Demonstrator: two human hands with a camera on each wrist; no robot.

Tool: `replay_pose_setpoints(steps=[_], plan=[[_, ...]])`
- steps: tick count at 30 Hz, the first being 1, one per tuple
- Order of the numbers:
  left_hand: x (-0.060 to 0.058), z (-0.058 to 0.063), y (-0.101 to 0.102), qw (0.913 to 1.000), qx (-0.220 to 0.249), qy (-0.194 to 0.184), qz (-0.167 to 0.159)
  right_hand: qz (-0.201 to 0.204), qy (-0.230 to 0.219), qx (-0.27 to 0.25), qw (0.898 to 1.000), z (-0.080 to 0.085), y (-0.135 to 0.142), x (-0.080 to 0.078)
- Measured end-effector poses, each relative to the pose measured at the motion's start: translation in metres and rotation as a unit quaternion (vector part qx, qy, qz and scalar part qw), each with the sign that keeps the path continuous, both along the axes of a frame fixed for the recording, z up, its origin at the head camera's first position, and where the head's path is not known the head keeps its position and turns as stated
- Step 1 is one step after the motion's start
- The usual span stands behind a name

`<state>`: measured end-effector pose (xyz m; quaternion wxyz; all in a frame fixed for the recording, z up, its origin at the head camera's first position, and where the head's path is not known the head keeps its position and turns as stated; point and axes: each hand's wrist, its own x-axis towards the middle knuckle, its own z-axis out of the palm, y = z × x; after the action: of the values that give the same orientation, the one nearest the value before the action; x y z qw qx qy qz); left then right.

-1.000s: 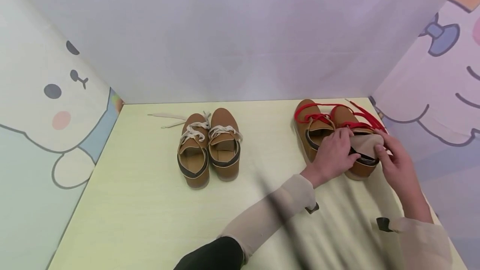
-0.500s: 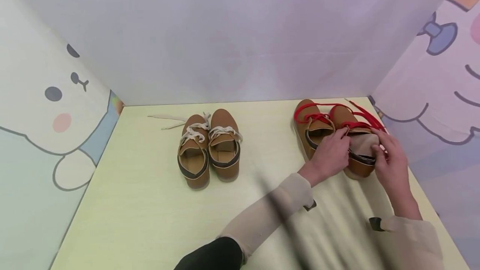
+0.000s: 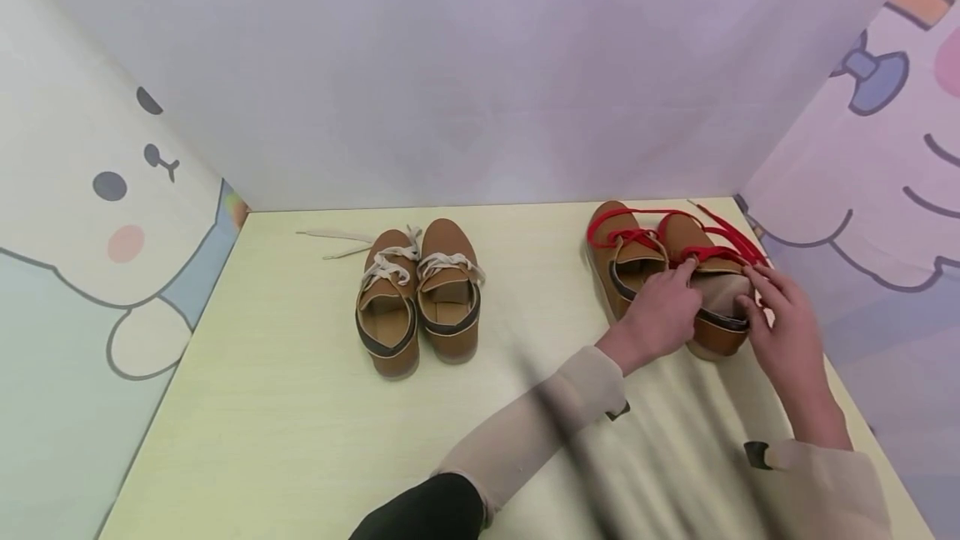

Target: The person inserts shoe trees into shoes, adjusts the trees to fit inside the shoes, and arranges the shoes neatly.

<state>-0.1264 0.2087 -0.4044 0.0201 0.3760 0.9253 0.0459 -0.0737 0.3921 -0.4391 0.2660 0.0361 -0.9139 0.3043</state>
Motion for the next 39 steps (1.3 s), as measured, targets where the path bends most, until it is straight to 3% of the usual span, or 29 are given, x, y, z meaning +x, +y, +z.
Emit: replay_pose_setpoints(steps=[5,13,20,28,39], plan=[[0.002,0.001,-0.001,0.9998,-0.011,-0.005,0.014,0.012,0.042,0.025,0.999,0.006,-0.006,0.004],[-0.002,0.001,-0.004,0.9995,-0.002,-0.032,0.004,0.012,-0.041,0.094,0.995,0.022,-0.013,0.007],[-0.005,-0.001,-0.005,0.9985,0.012,-0.053,0.001,-0.005,-0.105,0.092,0.990,0.033,-0.022,0.002],[-0.005,-0.004,-0.006,0.9987,0.017,-0.047,-0.005,-0.042,-0.080,0.086,0.992,0.035,-0.036,0.002],[-0.004,-0.002,-0.006,0.9982,0.014,-0.057,-0.009,-0.007,-0.105,0.133,0.986,0.043,-0.033,0.000]])
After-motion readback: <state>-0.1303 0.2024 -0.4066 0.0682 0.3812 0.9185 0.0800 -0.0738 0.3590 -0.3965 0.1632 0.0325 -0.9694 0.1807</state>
